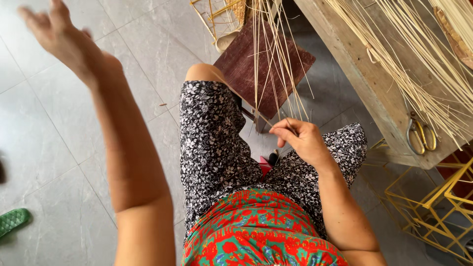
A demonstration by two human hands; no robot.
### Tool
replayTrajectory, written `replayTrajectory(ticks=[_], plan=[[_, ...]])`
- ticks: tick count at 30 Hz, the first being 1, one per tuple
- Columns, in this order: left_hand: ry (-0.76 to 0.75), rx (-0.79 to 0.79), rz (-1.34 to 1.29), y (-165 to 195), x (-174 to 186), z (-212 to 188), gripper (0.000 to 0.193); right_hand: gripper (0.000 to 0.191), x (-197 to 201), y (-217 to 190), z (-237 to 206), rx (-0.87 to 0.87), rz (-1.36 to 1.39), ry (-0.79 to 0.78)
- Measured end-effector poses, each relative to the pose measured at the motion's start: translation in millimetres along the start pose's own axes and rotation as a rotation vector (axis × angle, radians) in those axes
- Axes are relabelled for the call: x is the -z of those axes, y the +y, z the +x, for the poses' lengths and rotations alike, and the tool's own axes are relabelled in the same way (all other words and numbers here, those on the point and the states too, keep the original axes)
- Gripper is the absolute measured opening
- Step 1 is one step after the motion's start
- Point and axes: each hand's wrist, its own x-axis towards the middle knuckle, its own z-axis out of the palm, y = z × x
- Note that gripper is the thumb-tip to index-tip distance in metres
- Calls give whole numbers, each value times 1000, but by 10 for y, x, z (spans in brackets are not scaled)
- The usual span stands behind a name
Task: The person sits on the floor and uses a knife to split thin bamboo strips into finer strands. They repeatedly pull strands from a bundle, split them with the knife, and place the finished pieces aside.
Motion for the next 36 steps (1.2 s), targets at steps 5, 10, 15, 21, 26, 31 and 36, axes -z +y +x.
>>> replayTrajectory(ticks=[5,10,15,21,26,31,36], plan=[[-231,-401,-89,-230,-549,-335,33,13,-378,13,562,-89,15,-89],[-757,117,48,-855,-1559,-368,32,16,-611,-18,885,-156,161,-291],[-810,649,218,-1666,-2535,3,56,21,-600,-73,1195,-211,22,-317],[-643,718,179,-2299,-3295,349,68,30,-427,-101,1676,-225,-55,-291],[-675,562,-14,-2523,-3520,392,52,29,-407,-97,1898,-343,-14,-320],[-534,683,18,-2577,-3621,428,49,28,-369,-33,1880,-280,-62,-330],[-661,579,-58,-2648,-3669,483,32,29,-355,20,1884,-213,-14,-318]])
